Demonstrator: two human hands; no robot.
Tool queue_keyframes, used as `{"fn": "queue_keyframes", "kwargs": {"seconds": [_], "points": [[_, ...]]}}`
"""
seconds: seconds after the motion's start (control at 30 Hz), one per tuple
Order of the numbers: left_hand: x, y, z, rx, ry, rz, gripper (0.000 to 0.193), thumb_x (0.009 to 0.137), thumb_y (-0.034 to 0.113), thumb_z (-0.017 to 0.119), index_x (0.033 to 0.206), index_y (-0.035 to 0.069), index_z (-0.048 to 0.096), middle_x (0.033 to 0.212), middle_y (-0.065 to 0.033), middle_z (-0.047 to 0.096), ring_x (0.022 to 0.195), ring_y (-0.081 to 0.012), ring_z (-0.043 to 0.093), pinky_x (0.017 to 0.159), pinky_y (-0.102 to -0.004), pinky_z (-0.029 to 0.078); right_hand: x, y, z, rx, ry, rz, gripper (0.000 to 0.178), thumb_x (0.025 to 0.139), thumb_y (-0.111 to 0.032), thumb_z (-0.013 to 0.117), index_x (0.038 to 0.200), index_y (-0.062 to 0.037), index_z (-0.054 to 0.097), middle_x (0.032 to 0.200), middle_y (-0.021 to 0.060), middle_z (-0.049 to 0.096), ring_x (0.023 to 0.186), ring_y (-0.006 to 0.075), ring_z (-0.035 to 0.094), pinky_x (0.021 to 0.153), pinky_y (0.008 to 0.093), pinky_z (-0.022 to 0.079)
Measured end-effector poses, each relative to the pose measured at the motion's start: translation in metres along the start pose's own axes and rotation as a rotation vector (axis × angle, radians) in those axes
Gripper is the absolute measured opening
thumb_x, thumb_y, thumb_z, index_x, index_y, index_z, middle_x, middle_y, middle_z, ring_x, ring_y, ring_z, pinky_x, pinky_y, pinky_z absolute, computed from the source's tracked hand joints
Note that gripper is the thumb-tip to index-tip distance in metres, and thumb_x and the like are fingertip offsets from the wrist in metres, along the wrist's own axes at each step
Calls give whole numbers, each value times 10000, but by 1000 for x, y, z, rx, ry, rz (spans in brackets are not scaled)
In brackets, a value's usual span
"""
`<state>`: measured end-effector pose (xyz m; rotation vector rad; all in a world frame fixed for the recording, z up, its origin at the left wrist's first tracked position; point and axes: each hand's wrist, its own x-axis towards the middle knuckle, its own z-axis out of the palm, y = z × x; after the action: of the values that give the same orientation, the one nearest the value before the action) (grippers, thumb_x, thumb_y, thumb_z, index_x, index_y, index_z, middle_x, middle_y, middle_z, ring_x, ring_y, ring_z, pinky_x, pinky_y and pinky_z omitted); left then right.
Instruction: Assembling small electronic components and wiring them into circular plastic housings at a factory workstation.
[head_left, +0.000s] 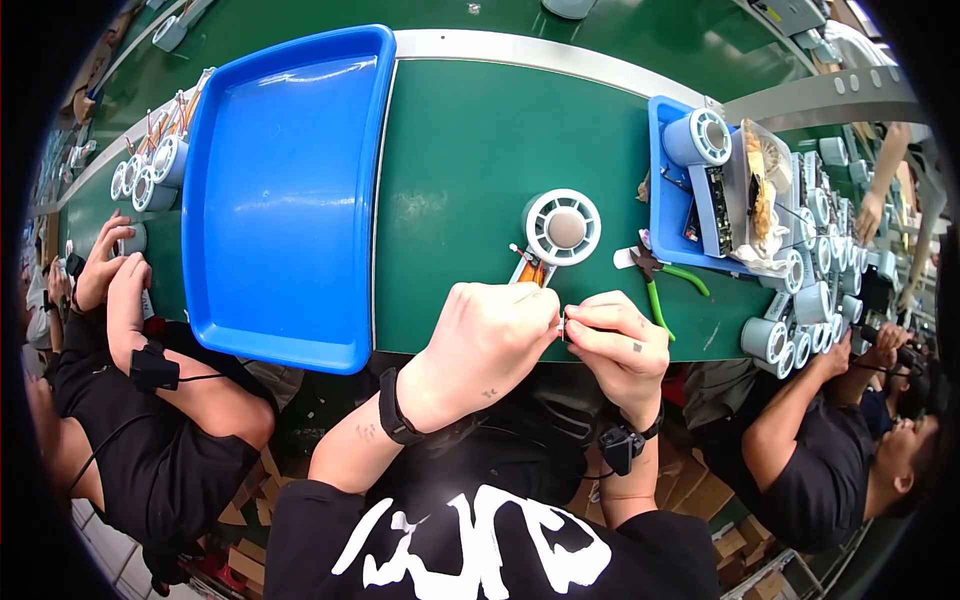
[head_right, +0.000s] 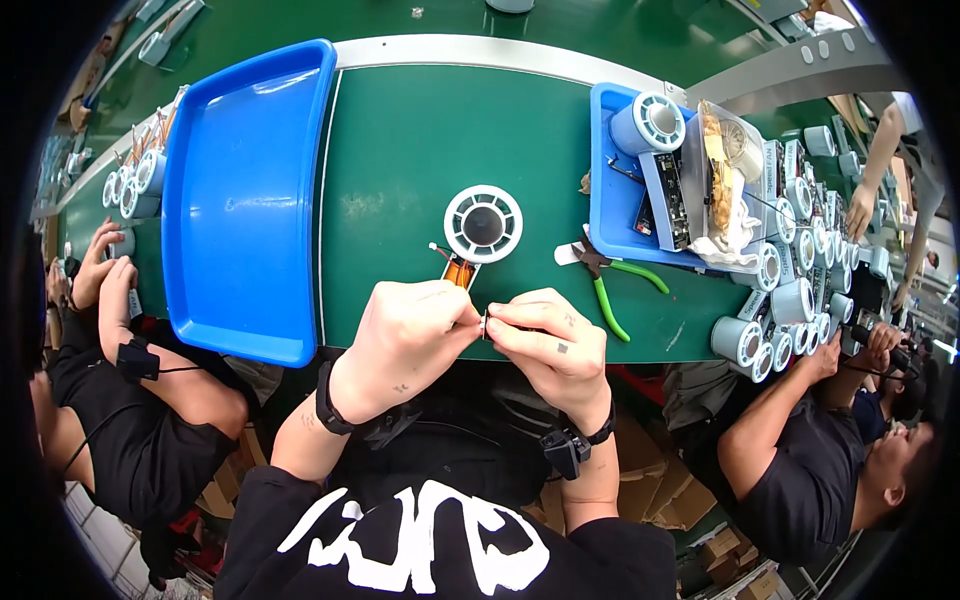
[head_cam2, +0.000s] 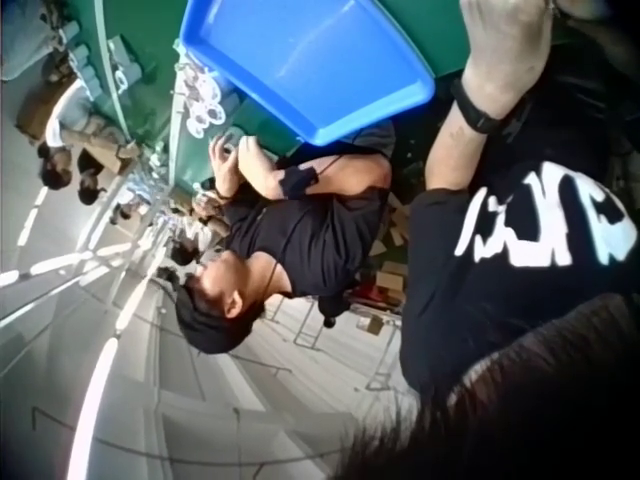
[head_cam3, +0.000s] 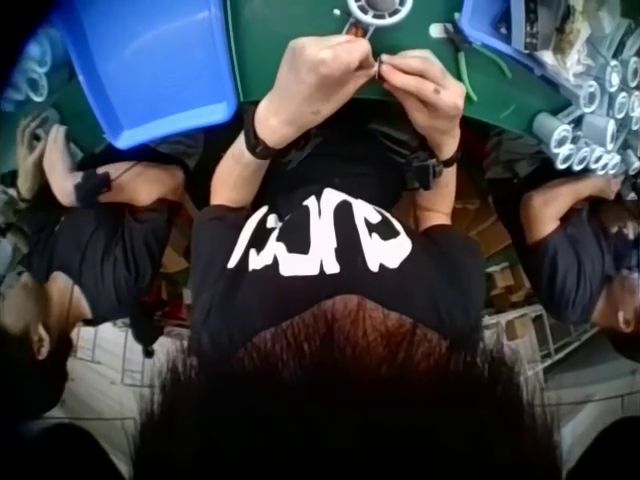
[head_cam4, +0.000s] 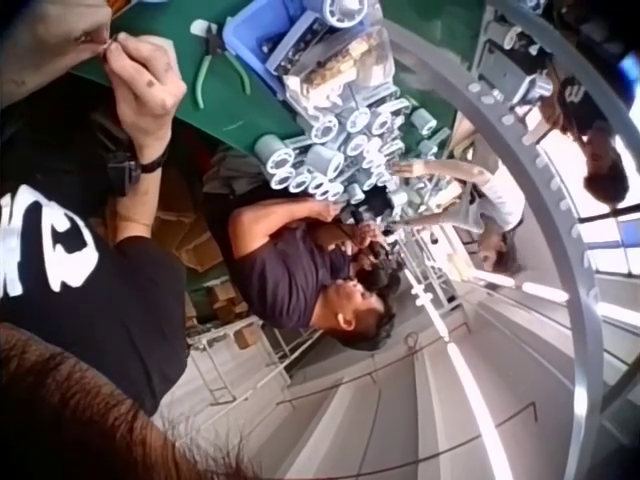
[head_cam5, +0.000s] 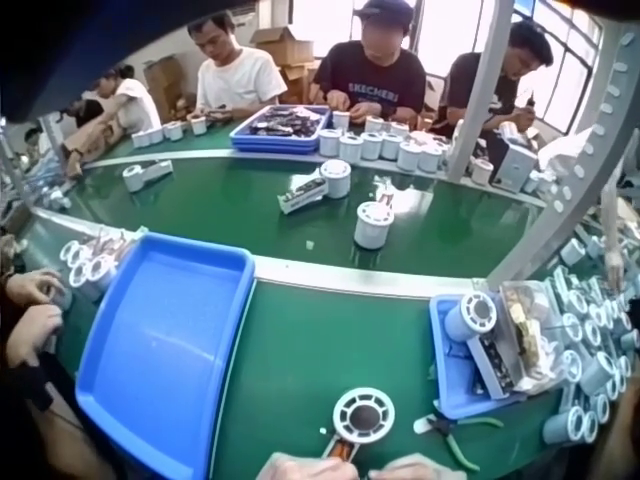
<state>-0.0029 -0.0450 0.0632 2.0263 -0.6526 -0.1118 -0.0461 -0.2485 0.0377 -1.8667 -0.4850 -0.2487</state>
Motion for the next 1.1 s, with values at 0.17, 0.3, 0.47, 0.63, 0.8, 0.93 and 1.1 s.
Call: {"fn": "queue_keyframes", "kwargs": {"seconds": [0.17,0.3,0.47,0.63,0.8,0.93,1.1], "points": [[-1,0,3,42,35,31,173,746,-10,806,778,27,640,696,-96,644,599,-267,657,537,-339,505,4,0,2,-16,7,-9,341,712,94,828,1034,-5,780,1049,139,754,895,301,711,761,356,584],[-7,1,9,33,148,25,167,755,2,818,813,26,663,703,-92,637,580,-247,638,529,-334,492,0,-1,16,-30,120,-4,342,739,111,800,1065,22,752,1069,169,739,910,291,703,773,357,580],[-5,5,2,55,304,-209,179,790,27,837,928,7,725,726,-73,639,547,-165,582,518,-301,463,-17,-6,41,328,472,328,279,908,63,704,1186,42,691,1122,173,706,891,222,679,783,326,564],[2,0,5,-77,289,-347,244,841,63,824,1051,-25,736,748,-84,634,547,-135,552,508,-299,439,-16,-4,42,504,555,381,255,1000,-8,634,1249,40,655,1133,148,693,859,178,656,781,299,544],[0,-10,22,-102,420,-310,209,853,-16,807,1058,-14,766,786,-61,656,584,-57,529,525,-234,400,-8,-9,42,571,599,411,269,1002,-25,639,1263,41,646,1120,141,697,860,171,650,778,287,531],[-4,-18,28,-253,555,-320,128,829,-11,812,944,-24,759,751,-82,639,558,-103,550,496,-274,413,-6,-9,44,643,625,443,277,1002,-26,642,1271,42,638,1118,132,699,887,167,649,784,291,533],[-4,-20,19,-296,432,-147,159,784,-56,809,914,20,758,723,-50,625,567,-110,563,491,-272,414,-7,-7,47,740,675,469,277,1001,-20,643,1272,38,630,1154,134,690,925,164,648,794,293,536]]}}
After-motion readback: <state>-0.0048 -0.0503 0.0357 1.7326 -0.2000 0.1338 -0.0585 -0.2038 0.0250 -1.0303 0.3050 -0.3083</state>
